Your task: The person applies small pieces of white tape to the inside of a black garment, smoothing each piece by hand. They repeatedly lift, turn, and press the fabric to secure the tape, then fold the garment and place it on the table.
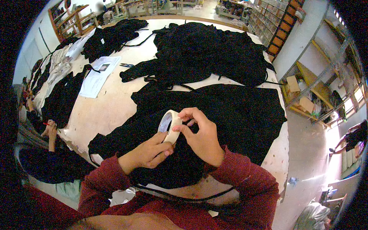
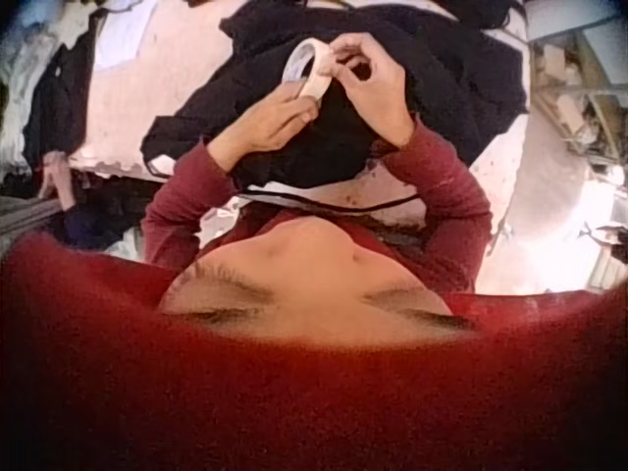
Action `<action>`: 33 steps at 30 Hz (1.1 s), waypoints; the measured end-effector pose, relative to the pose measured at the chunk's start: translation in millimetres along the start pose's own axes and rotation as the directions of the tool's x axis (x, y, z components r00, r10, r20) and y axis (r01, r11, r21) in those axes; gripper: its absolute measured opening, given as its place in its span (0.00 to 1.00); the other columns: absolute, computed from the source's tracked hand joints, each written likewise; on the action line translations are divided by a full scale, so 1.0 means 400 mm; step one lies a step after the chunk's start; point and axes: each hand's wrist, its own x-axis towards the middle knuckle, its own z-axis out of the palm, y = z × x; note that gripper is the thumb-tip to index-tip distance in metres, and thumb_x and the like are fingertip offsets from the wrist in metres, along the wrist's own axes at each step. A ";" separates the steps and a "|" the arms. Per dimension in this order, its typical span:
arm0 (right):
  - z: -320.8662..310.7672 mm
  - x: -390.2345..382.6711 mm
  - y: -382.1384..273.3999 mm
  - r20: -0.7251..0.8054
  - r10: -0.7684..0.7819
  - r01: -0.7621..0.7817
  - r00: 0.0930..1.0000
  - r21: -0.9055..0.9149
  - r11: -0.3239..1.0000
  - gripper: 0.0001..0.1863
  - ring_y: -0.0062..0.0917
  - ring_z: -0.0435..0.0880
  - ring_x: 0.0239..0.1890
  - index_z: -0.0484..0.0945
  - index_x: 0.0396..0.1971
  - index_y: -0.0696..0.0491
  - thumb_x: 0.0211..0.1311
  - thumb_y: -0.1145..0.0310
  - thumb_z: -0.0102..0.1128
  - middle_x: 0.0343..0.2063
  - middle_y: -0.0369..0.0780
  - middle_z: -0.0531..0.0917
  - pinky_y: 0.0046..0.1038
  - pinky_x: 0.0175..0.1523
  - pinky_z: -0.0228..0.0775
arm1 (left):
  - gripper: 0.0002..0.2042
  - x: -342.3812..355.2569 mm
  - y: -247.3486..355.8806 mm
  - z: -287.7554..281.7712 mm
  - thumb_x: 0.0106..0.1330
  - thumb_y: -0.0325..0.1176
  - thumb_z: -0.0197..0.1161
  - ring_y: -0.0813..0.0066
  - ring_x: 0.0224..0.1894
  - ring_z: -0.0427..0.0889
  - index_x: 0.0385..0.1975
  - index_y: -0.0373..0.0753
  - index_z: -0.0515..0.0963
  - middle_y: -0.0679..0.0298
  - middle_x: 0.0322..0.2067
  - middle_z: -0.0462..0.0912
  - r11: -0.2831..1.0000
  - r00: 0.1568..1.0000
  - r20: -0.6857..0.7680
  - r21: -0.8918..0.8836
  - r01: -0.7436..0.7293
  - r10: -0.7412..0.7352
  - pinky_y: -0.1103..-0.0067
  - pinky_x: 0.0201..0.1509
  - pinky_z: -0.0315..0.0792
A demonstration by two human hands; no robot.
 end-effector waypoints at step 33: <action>-0.023 0.004 0.007 0.388 0.423 -0.569 0.819 0.642 0.514 0.05 0.13 0.75 0.38 0.81 0.36 0.57 0.67 0.71 0.59 0.34 0.31 0.81 0.19 0.48 0.67 | 0.13 -0.005 0.009 0.024 0.45 0.39 0.68 0.64 0.25 0.72 0.24 0.42 0.73 0.62 0.27 0.69 0.900 0.971 -0.076 0.399 -0.178 0.226 0.73 0.30 0.68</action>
